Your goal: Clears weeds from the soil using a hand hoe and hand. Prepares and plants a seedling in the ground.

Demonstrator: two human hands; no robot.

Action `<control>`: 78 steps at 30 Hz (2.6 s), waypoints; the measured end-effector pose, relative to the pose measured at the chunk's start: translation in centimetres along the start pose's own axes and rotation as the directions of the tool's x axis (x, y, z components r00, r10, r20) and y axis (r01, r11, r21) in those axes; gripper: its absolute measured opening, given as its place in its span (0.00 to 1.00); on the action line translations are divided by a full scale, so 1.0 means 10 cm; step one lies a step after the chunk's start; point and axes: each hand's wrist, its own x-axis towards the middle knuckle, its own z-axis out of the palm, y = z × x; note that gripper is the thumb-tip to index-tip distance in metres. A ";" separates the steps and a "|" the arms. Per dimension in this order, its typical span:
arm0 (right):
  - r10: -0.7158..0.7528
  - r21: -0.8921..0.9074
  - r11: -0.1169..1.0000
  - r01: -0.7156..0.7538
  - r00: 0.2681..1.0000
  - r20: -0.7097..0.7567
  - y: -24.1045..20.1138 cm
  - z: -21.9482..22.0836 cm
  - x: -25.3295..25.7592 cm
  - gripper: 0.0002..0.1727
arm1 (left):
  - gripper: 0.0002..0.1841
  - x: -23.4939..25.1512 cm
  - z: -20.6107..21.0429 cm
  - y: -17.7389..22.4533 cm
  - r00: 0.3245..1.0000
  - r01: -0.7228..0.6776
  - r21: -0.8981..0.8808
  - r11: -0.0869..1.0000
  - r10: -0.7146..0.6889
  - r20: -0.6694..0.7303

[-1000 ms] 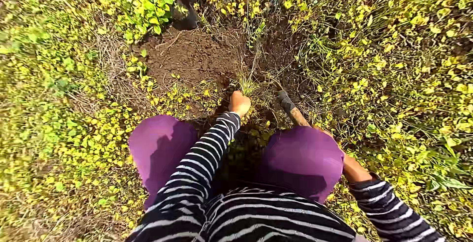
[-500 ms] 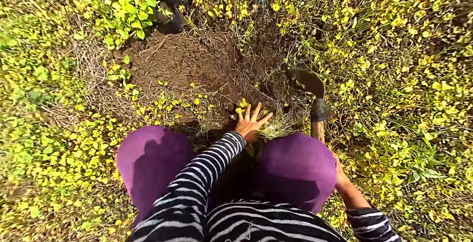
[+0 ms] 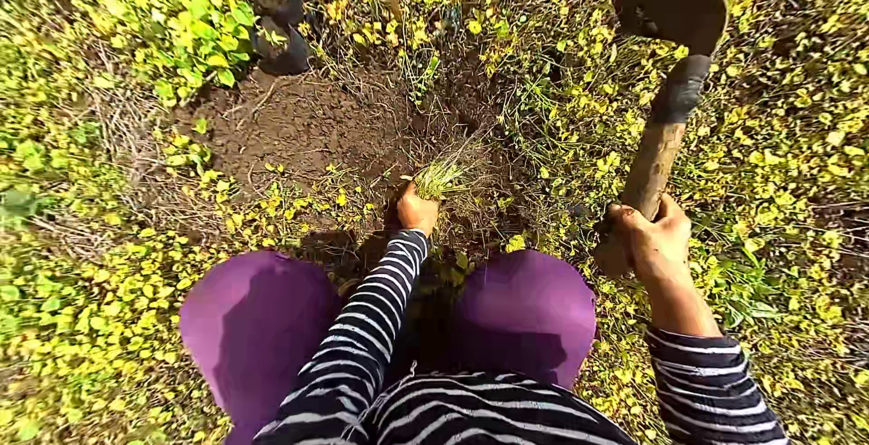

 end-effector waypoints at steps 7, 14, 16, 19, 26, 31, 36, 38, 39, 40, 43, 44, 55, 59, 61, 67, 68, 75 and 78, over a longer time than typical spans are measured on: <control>0.258 -0.360 0.918 -0.167 0.940 0.224 0.78 0.62 0.27 0.29 | 0.35 0.31 -1.55 0.29 0.736 -0.150 -0.257 0.955 -0.066 -0.674; 0.200 -0.453 0.879 -0.148 0.977 0.068 0.20 0.01 -0.08 0.22 | 0.49 0.40 -1.64 -0.20 0.867 0.493 0.502 0.711 -0.353 -0.353; 0.148 -0.402 0.909 -0.110 0.987 0.066 0.03 0.23 0.17 0.23 | 0.51 0.26 -1.10 -0.07 0.944 0.265 0.598 0.756 -0.078 -0.320; 0.107 -0.476 0.879 -0.016 0.980 0.166 0.26 0.47 0.82 0.27 | 0.41 0.03 -0.34 0.23 0.930 -0.300 0.567 0.767 0.367 -0.003; 0.418 -0.549 0.767 -0.331 0.908 0.037 1.32 -1.07 0.06 0.25 | 0.40 0.55 -0.44 0.23 0.976 -0.219 0.341 0.914 0.204 0.080; 0.416 -0.415 0.799 -0.436 0.898 -0.142 1.12 -1.47 -0.69 0.20 | 0.45 0.77 0.32 0.75 0.862 -0.471 0.263 0.842 0.375 0.342; 0.193 0.000 0.980 -0.197 0.962 -0.193 0.60 -0.74 -0.45 0.20 | 0.57 0.55 1.44 1.50 0.624 -0.662 0.246 0.708 0.339 0.704; 0.096 0.188 0.981 -0.051 0.966 -0.240 0.34 -0.36 -0.24 0.15 | 0.45 0.47 1.67 1.49 0.568 -0.717 0.248 0.651 0.340 0.750; 0.046 0.284 0.958 0.030 0.965 -0.258 0.21 -0.19 -0.12 0.13 | 0.35 0.48 1.72 1.46 0.556 -0.723 0.219 0.655 0.365 0.747; 0.005 0.374 0.922 0.099 0.963 -0.268 0.07 -0.04 0.00 0.13 | 0.25 0.51 1.76 1.40 0.563 -0.721 0.176 0.671 0.416 0.714; -0.063 0.548 0.817 0.179 0.972 -0.224 -0.28 0.16 0.29 0.14 | 0.18 0.57 1.71 1.23 0.648 -0.641 0.103 0.760 0.465 0.603; -0.068 0.576 0.801 0.165 0.980 -0.186 -0.35 0.18 0.38 0.15 | 0.19 0.52 1.65 1.14 0.699 -0.577 0.074 0.813 0.445 0.561; 0.412 -0.521 0.820 -0.238 0.876 0.249 0.71 -0.02 -0.19 0.20 | 0.34 0.13 0.70 0.56 0.870 -0.350 0.116 0.929 0.277 0.407; 0.270 -0.182 0.949 -0.257 0.962 0.049 0.64 -0.18 -0.39 0.16 | 0.50 -0.10 1.03 0.24 0.588 -0.699 0.296 0.651 0.290 0.755; 0.290 -0.020 0.957 -0.289 0.957 0.011 0.66 -0.02 -0.59 0.09 | 0.42 -0.20 1.05 0.19 0.528 -0.742 0.242 0.626 0.321 0.786; 0.472 -0.311 0.869 -0.385 0.835 0.285 1.04 -0.36 -1.27 0.21 | 0.33 -0.50 0.94 0.29 0.553 -0.608 0.180 0.773 0.250 0.795; 0.493 -0.370 0.847 -0.382 0.825 0.277 1.00 -0.48 -1.24 0.23 | 0.32 -0.56 0.93 0.29 0.566 -0.577 0.202 0.791 0.209 0.797; 0.268 -0.170 0.955 -0.244 0.954 0.136 0.20 -0.51 -0.33 0.21 | 0.19 -0.76 0.45 0.01 0.440 -0.542 0.330 0.773 -0.073 0.895; 0.194 0.118 0.973 -0.200 0.979 0.056 0.04 0.34 0.21 0.12 | 0.20 -0.54 0.14 0.09 0.485 -0.554 0.405 0.727 -0.114 0.867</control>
